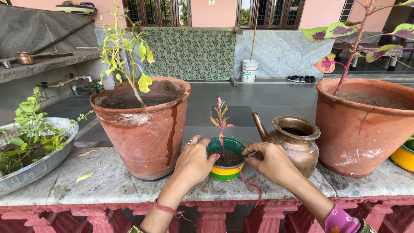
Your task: The person adjusts soil around several potted plants on a balcony ledge, then uses a copper watering can to water each plant. The person handles the pots and plants by hand and waters them one at a time.
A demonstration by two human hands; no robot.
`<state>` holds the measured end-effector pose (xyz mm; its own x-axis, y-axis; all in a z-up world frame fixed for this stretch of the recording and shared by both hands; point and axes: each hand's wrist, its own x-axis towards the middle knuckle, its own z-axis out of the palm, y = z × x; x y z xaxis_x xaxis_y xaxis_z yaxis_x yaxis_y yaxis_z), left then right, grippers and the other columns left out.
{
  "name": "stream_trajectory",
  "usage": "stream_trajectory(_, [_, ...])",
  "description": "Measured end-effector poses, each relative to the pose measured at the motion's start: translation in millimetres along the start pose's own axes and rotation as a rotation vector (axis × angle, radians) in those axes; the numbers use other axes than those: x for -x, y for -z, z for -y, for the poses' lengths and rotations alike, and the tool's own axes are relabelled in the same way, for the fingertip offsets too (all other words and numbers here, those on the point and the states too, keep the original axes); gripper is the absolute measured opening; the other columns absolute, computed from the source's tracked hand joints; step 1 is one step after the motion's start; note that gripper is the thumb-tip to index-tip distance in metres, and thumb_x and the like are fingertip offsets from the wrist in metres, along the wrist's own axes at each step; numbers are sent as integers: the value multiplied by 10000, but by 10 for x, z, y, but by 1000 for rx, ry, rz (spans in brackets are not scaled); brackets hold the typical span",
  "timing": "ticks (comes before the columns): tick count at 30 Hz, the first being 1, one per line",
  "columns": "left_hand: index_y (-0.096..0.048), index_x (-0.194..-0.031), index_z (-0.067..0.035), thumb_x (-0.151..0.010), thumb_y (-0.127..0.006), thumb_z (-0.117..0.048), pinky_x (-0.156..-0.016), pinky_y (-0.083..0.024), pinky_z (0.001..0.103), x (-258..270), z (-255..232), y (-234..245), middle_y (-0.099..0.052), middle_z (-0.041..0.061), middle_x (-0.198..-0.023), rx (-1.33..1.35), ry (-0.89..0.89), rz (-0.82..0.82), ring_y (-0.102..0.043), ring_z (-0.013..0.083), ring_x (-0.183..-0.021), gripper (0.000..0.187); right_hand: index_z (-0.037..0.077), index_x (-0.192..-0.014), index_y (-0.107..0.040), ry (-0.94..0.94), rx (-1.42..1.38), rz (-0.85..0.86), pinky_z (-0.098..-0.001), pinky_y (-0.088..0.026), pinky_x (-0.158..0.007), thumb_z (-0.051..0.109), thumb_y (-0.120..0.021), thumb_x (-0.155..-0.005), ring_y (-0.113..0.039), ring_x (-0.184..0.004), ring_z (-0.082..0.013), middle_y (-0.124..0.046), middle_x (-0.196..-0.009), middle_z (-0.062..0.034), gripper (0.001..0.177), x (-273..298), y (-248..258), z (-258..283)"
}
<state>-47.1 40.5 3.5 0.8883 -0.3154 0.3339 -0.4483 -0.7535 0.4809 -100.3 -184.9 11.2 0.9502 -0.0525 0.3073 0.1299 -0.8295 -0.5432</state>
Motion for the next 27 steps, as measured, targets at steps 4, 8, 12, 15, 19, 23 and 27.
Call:
stream_trajectory(4, [-559, -1398, -67, -885, -707, -280, -1135, -388, 444, 58, -1, 20, -433, 211, -1528, 19, -6, -25, -451, 372, -1395, 575, 150, -1075, -797, -37, 11, 2, -370, -570, -713, 143, -768, -800, -736, -714, -189, -780, -808, -120, 276, 35, -8, -66])
stream_trajectory(8, [-572, -1376, -56, -892, -707, -299, -1120, -401, 445, 54, -29, 17, -472, 205, -1500, 21, -8, -49, -474, 372, -1374, 558, 138, -1058, -799, 6, -21, -23, -358, -570, -707, 136, -759, -804, -739, -721, -178, -776, -798, -112, 256, 94, -18, -140])
stream_trajectory(12, [-605, -1323, -51, -890, -706, -304, -1077, -439, 461, 26, -136, 71, -529, 192, -1445, 19, -5, -79, -524, 375, -1312, 511, 126, -1033, -806, -26, -23, -13, -354, -559, -690, 146, -752, -827, -703, -696, -194, -760, -767, -125, 214, 145, 30, -153])
stream_trajectory(15, [-599, -1309, -49, -911, -702, -330, -1035, -493, 469, 75, -296, 185, -599, 175, -1356, -51, 129, -6, -585, 364, -1259, 498, 108, -1009, -800, -7, -77, -32, -337, -569, -673, 150, -748, -818, -718, -690, -149, -789, -772, -90, 203, 209, 93, -161])
stream_trajectory(19, [-642, -1274, -86, -947, -681, -353, -1019, -525, 476, 173, -492, 240, -659, 161, -1277, -149, 291, -18, -628, 365, -1222, 423, 91, -996, -793, 21, -118, -56, -326, -571, -683, 132, -742, -812, -718, -710, -127, -794, -787, -74, 196, 315, 233, -169])
stream_trajectory(23, [-570, -1348, -7, -866, -774, -337, -1026, -513, 462, 28, -298, 109, -633, 232, -1301, -136, 192, -110, -627, 396, -1209, 618, 97, -992, -801, 33, -103, -95, -330, -570, -691, 136, -744, -814, -701, -713, -144, -786, -786, -84, 191, 428, 406, -144])
stream_trajectory(27, [-519, -1411, -15, -757, -853, -234, -1062, -471, 426, -230, -69, -125, -569, 252, -1383, 174, 129, -37, -581, 367, -1287, 766, 83, -974, -803, 168, -109, -153, -332, -575, -697, 112, -737, -794, -726, -716, -139, -795, -821, -82, 194, 500, 573, -159])
